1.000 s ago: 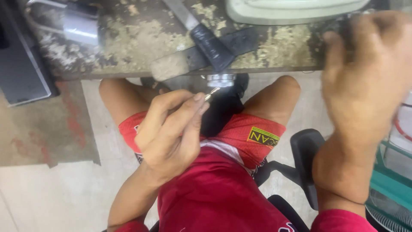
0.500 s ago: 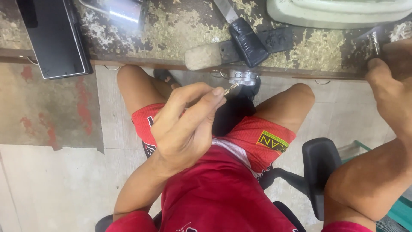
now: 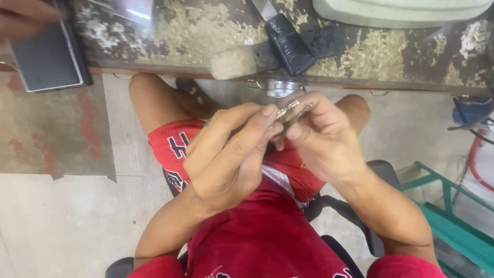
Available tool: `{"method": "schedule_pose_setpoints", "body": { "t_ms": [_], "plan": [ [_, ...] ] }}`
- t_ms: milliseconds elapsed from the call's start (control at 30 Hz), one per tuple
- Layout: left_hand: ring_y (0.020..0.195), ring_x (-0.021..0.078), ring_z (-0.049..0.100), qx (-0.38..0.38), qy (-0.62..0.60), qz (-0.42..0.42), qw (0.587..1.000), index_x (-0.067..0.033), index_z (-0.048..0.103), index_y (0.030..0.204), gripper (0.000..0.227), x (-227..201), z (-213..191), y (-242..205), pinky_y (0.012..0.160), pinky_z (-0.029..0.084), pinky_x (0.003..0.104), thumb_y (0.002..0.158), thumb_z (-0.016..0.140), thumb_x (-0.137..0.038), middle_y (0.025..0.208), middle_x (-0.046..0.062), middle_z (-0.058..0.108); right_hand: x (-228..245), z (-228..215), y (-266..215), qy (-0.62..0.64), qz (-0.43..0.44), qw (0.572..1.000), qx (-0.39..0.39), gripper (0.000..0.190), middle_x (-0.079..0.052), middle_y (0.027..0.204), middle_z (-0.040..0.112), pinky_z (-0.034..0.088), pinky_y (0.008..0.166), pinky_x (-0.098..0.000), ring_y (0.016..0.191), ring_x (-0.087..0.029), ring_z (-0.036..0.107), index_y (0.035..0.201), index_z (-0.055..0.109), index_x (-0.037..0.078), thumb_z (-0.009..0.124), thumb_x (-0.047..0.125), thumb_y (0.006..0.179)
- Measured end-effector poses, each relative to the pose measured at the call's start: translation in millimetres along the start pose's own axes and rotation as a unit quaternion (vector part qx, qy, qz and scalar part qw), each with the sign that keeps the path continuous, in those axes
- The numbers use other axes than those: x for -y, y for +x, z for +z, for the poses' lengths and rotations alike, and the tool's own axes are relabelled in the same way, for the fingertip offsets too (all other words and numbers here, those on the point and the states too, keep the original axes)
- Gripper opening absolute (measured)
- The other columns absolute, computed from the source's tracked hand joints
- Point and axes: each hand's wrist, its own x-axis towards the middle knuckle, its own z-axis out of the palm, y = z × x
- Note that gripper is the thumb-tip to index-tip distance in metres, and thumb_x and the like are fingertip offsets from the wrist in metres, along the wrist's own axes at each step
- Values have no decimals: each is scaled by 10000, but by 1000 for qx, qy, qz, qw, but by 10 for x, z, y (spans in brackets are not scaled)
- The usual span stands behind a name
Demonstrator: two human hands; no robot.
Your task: Manually filing a key blank to match a specific pattern and inspecting the progress.
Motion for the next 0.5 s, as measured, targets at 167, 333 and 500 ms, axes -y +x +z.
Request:
{"method": "schedule_pose_setpoints", "body": {
  "t_ms": [167,333,500],
  "plan": [
    [848,326,744,4,-12,25,1000,53,623,1245,208,-26,116,-20,716,621,374,1047,687,46,1102,266,710,-138,-48,12,136,13,991,7,180,-137,1154,573,522,888,-235,1001,-168,589,1133,605,74,676,-13,993],
    [838,281,741,5,49,34,998,16,628,1257,218,-116,143,-49,740,624,362,1055,702,-16,1108,203,725,-170,-174,52,171,41,983,57,138,-111,1026,528,505,765,-243,865,-160,547,1028,565,98,670,23,979],
    [819,257,721,-10,58,27,998,14,629,1269,239,-144,206,-73,708,616,355,1054,721,-34,1123,189,725,-186,-245,66,161,44,981,94,154,-112,1021,555,521,712,-271,815,-182,576,1000,550,86,700,120,1004]
  ]
}}
